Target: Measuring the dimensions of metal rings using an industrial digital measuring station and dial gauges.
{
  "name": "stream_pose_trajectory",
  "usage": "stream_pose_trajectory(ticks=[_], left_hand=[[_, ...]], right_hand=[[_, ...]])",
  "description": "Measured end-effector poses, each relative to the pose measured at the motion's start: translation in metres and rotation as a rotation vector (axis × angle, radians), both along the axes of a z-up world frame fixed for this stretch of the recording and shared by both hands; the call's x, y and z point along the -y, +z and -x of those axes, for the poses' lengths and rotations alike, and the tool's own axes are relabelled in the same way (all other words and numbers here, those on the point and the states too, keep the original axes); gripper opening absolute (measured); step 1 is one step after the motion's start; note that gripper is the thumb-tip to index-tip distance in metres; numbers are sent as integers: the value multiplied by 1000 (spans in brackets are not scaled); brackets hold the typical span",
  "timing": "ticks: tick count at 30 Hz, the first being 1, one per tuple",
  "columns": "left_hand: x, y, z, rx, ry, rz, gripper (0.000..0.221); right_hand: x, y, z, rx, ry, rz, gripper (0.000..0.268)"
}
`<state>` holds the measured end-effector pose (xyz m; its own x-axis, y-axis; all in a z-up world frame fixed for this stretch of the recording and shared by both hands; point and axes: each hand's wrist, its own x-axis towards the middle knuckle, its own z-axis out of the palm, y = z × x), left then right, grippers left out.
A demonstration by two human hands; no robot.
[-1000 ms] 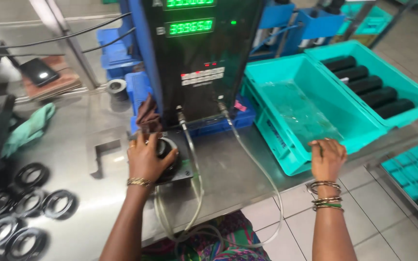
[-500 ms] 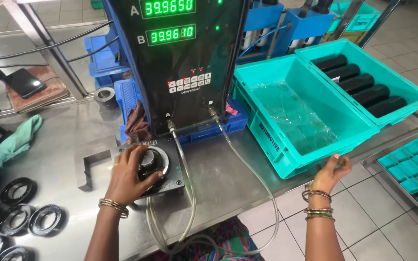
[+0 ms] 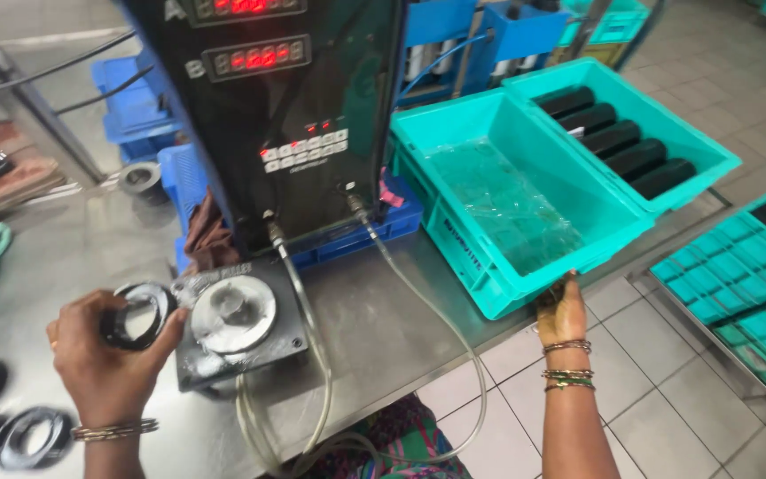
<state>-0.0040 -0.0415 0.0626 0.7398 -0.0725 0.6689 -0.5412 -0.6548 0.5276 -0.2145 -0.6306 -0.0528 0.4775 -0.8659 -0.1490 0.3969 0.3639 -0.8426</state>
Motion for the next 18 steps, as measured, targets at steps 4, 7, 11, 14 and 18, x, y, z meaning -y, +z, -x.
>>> stream_pose_trajectory(ticks=[4, 7, 11, 14, 18], left_hand=[[-58, -61, 10, -140, 154, -196, 52], [-65, -106, 14, -248, 107, -361, 53], [-63, -129, -6, -234, 30, -483, 58], [-63, -137, -28, -117, 60, -555, 57], [-100, -205, -122, -70, 26, -580, 52]], right_hand=[[3, -11, 0, 14, 34, 20, 33], [-2, 5, -1, 35, 26, -35, 30], [52, -44, 5, 41, 5, -26, 19], [33, -10, 13, -39, -49, -29, 15], [34, 13, 59, -11, -238, 87, 21]])
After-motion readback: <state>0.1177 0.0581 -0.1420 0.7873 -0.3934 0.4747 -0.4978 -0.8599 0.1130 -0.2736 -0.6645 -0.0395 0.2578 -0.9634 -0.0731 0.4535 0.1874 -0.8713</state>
